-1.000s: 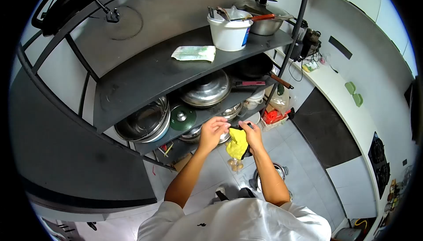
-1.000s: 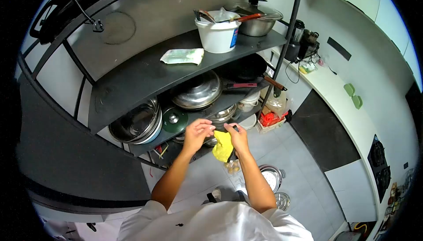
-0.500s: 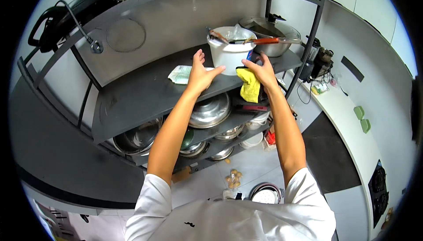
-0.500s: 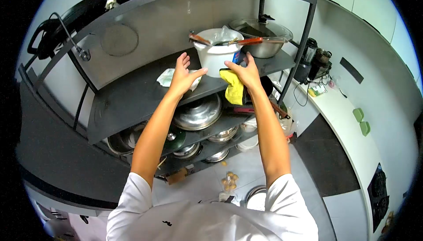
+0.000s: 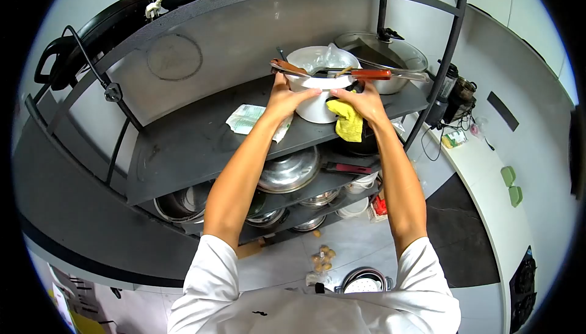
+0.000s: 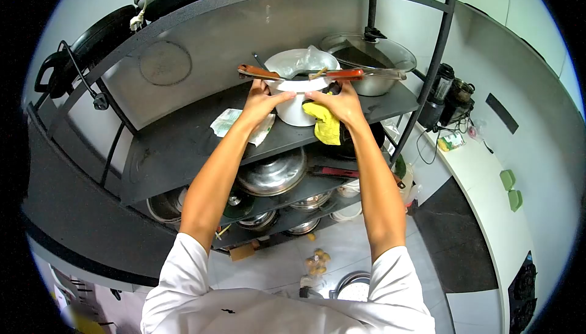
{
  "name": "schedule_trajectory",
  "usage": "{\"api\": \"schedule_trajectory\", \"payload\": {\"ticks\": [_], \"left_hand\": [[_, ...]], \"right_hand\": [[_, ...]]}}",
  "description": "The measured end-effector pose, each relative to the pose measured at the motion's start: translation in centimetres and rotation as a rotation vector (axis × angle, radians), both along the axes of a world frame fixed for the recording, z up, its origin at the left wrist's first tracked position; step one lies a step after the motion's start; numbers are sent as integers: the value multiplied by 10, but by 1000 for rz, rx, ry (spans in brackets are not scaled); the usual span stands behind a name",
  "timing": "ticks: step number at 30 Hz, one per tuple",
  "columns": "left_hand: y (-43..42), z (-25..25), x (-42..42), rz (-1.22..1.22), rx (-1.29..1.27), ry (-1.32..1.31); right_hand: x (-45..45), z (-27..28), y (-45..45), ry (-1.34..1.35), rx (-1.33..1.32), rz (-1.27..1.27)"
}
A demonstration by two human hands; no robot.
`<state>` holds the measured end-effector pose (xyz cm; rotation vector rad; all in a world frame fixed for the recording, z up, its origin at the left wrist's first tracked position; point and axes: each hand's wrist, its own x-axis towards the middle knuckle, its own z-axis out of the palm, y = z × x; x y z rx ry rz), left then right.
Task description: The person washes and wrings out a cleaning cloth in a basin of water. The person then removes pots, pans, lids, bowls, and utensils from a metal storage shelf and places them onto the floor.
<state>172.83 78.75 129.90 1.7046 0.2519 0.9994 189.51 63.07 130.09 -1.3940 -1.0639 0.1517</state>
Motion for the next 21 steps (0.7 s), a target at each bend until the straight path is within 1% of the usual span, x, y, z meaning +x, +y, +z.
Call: {"api": "schedule_trajectory", "payload": {"ticks": [2,5,6,7,10,13,15,17,18,19,20,21], "left_hand": [[-11,7,-6,24,21,-33],[-20,14,-17,30,48,61],[-31,16,-24,5,62,43],[-40,14,-29,-16,54,53],[-72,2,-46,-65,47,44],[-99,-14,-63,-128,62,-23],[-121,-16,-83,-277,-14,99],[-152,-27,-105,-318,-47,82],[-162,-41,-111,-340,16,73],[-171,-56,-118,-362,78,62],[-188,-59,-132,-415,122,31],[-201,-73,-139,-426,231,44]], "right_hand": [[-7,6,-6,2,59,0],[-27,20,-36,37,21,46],[-42,30,-53,55,8,72],[-31,13,-52,-94,37,1],[-57,-2,-86,-127,142,-17],[-88,-14,-127,-58,88,-60],[-121,-20,-158,-83,101,-102],[-149,-37,-189,-124,104,-158],[-168,-46,-206,-163,114,-198],[-190,-54,-222,-106,163,-147],[-209,-66,-237,-61,169,-164],[-227,-80,-254,-13,172,-185]]}}
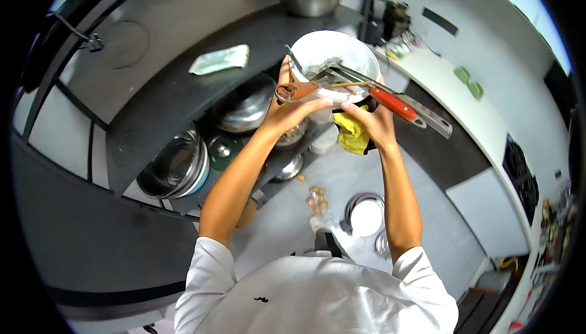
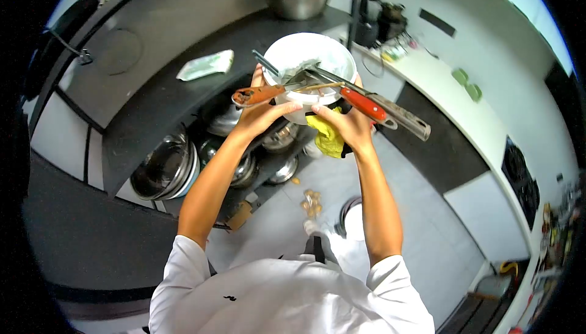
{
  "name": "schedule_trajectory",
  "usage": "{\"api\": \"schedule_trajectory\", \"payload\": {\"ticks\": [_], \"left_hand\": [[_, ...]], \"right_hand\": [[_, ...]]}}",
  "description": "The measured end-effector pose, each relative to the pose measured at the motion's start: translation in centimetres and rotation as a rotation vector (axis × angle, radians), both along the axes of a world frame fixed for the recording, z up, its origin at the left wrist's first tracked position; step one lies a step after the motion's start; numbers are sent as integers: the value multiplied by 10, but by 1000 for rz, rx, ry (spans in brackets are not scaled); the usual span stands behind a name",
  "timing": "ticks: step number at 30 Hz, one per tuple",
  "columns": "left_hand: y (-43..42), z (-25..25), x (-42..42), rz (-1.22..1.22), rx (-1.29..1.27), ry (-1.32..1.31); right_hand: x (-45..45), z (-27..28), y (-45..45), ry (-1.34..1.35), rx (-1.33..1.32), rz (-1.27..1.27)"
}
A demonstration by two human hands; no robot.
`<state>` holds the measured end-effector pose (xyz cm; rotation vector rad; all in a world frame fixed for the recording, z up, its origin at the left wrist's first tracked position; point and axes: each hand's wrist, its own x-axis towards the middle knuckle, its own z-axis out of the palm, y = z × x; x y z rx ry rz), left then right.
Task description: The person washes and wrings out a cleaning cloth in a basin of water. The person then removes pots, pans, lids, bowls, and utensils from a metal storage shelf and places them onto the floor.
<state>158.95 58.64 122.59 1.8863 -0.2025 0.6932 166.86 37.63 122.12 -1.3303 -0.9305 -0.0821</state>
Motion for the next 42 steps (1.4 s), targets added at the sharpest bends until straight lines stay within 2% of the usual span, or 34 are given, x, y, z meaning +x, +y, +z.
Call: {"api": "schedule_trajectory", "payload": {"ticks": [1,2,4,7,11,14,15,18,20,22,23,24,27,29,30,32,33,35,37,38,40,41,42], "left_hand": [[-13,-14,-7,-13,106,-15],[-23,-43,-3,-137,-30,-57],[-64,-65,-18,-263,-56,-98],[-120,-129,-23,-382,-171,19],[-207,-175,-36,-471,-258,71],[-269,-230,-43,-559,-263,204],[-290,-232,-51,-590,-329,301],[-329,-335,-54,-534,-168,510],[-366,-383,-71,-558,-120,535],[-396,-450,-87,-579,121,529],[-391,-473,-86,-589,98,557],[-414,-519,-89,-596,96,598],[-442,-588,-123,-643,69,687],[-456,-640,-144,-656,60,761],[-456,-666,-146,-659,60,768],[-467,-714,-155,-681,56,777],[-472,-742,-162,-677,-36,878],[-477,-791,-172,-653,-239,1057],[-475,-831,-171,-679,-15,910],[-473,-852,-172,-679,93,831],[-469,-905,-179,-650,223,762],[-465,-927,-184,-634,289,735],[-462,-948,-187,-639,287,736]], "right_hand": [[-13,-17,-16,-3,29,-65],[-28,-30,-33,0,27,-133],[-49,-66,-73,19,-7,-254],[-84,-117,-137,192,17,-338],[-126,-150,-216,352,-19,-376],[-157,-186,-278,519,-92,-459],[-168,-199,-297,570,-90,-492],[-183,-283,-335,590,-167,-652],[-199,-341,-368,603,-292,-728],[-224,-402,-395,754,-175,-762],[-224,-423,-387,807,-121,-770],[-228,-471,-408,875,-46,-773],[-261,-537,-443,869,-282,-814],[-284,-586,-454,1056,-185,-831],[-292,-617,-450,1240,-16,-832],[-322,-691,-470,1285,-197,-783],[-357,-754,-476,1411,-198,-758],[-383,-813,-479,1585,-179,-693],[-368,-830,-472,1665,-133,-619],[-370,-850,-469,1621,-173,-652],[-367,-894,-465,1513,-249,-716],[-384,-936,-461,1550,-214,-719],[-382,-951,-462,1635,-248,-661]]}}
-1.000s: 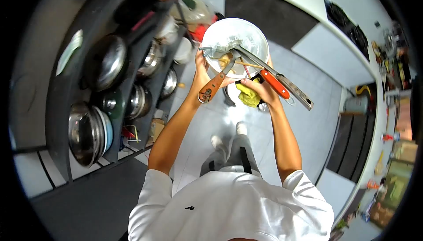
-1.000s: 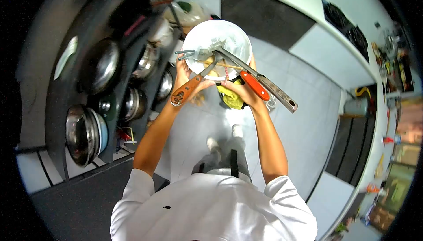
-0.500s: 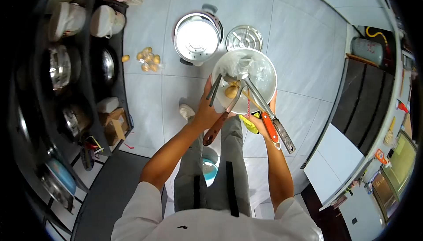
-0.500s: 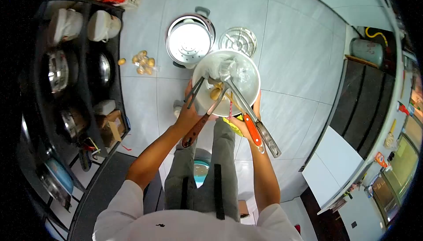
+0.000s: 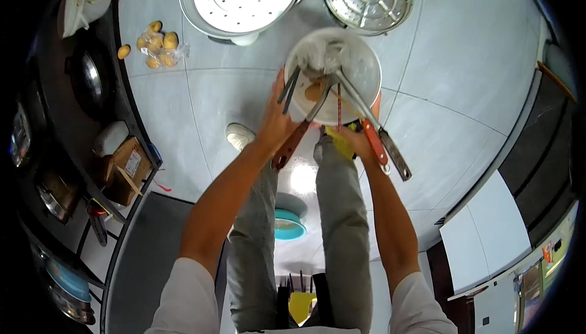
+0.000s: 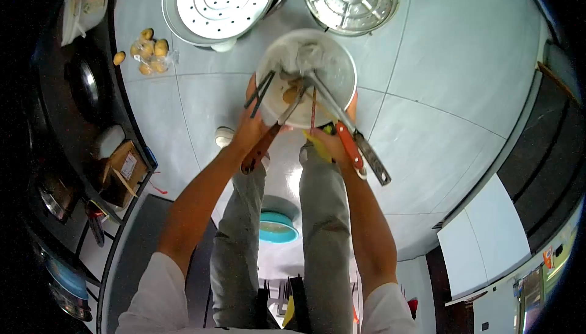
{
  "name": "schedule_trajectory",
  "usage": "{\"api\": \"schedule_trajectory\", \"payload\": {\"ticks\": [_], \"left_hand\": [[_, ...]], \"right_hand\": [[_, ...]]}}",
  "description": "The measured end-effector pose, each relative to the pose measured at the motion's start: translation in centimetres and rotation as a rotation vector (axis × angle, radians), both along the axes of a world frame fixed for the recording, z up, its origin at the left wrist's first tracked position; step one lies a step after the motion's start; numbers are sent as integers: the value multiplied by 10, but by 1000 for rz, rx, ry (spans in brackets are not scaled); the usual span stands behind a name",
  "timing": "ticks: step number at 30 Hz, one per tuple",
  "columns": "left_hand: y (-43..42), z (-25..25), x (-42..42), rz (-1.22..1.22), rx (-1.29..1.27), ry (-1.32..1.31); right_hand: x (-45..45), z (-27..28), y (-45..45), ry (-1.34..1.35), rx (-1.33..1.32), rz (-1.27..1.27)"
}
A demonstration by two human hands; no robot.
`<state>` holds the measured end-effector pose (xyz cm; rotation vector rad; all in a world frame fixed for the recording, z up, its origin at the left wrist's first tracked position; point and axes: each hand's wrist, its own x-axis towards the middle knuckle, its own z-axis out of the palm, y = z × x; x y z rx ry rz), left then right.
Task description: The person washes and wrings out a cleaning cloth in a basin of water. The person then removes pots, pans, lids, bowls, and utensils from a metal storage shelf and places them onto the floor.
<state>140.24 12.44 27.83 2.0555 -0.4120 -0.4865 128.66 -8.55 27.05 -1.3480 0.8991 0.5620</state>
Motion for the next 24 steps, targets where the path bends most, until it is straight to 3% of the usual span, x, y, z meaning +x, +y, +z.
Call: {"api": "schedule_trajectory", "payload": {"ticks": [2,3,7,9,12,14,15,16,17,18,19,22,24], "left_hand": [[3,-37,8,-11,-16,-27],[4,-49,9,-1,17,2],[9,-107,17,-4,152,-68],[14,-136,15,-24,260,-171],[14,-117,21,55,301,23],[12,-80,18,138,550,577],[36,-118,-23,154,495,461],[61,-156,-64,166,446,343],[75,-131,-66,85,453,447],[88,-105,-67,1,462,550],[101,-77,-67,-86,471,648],[122,22,-94,524,241,838],[131,101,-80,699,-12,1023]], "right_hand": [[13,-31,-3,140,61,69],[16,-48,3,6,59,1],[32,-108,1,75,37,25],[51,-99,-2,-76,-29,4],[40,-93,14,-185,-154,-13],[28,-95,23,-255,-253,-11],[25,-83,24,-37,-346,266],[9,-71,34,-67,-307,209],[-21,-85,43,-114,-187,137],[-14,-44,51,88,-202,249],[-33,-36,63,58,-296,262],[-24,81,91,82,-300,293],[-24,149,111,18,-250,239]]}}
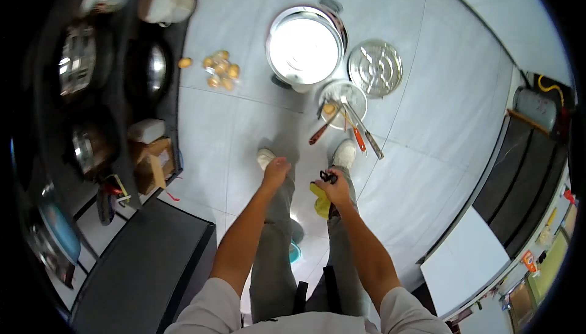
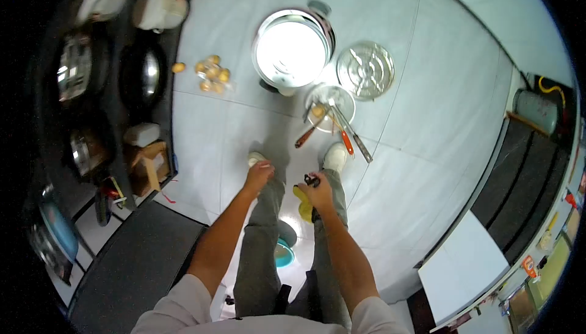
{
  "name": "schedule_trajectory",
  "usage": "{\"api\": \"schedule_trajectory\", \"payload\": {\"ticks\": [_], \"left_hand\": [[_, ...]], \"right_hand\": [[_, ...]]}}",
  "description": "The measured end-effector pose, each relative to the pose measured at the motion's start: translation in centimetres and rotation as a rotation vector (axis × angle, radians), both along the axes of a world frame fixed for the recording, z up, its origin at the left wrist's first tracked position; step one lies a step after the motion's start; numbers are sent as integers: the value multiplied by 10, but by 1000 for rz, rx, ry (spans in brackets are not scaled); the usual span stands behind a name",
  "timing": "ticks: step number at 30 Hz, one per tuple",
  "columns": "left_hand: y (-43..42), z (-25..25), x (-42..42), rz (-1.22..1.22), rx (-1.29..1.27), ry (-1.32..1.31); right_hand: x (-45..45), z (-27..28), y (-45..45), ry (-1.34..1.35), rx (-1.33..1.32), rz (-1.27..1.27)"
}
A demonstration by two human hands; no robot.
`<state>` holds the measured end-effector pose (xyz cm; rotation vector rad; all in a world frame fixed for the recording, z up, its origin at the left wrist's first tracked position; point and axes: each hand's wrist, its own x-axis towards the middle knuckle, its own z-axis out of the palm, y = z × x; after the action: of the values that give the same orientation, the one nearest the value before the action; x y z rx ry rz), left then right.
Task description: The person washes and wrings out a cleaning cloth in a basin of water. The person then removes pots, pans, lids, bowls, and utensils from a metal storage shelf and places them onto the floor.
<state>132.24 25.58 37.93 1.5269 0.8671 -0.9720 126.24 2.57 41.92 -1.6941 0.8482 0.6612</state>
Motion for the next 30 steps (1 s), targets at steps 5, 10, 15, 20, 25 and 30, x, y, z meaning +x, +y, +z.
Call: {"api": "schedule_trajectory", "payload": {"ticks": [5,10,15,20,25,30], "left_hand": [[17,211,42,210,-336,-360],[69,350,73,166,-260,-716],[145,513,98,232,-169,-965],[214,634,105,355,-299,-1204],[267,705,132,362,-151,-1475],[296,771,194,654,87,-1671]], "right_hand": [[48,142,51,-153,97,-25],[130,305,144,-354,300,-64],[198,460,239,-760,418,37],[231,595,325,-966,598,69],[287,665,387,-1210,677,112],[311,747,420,-1286,848,318]]}}
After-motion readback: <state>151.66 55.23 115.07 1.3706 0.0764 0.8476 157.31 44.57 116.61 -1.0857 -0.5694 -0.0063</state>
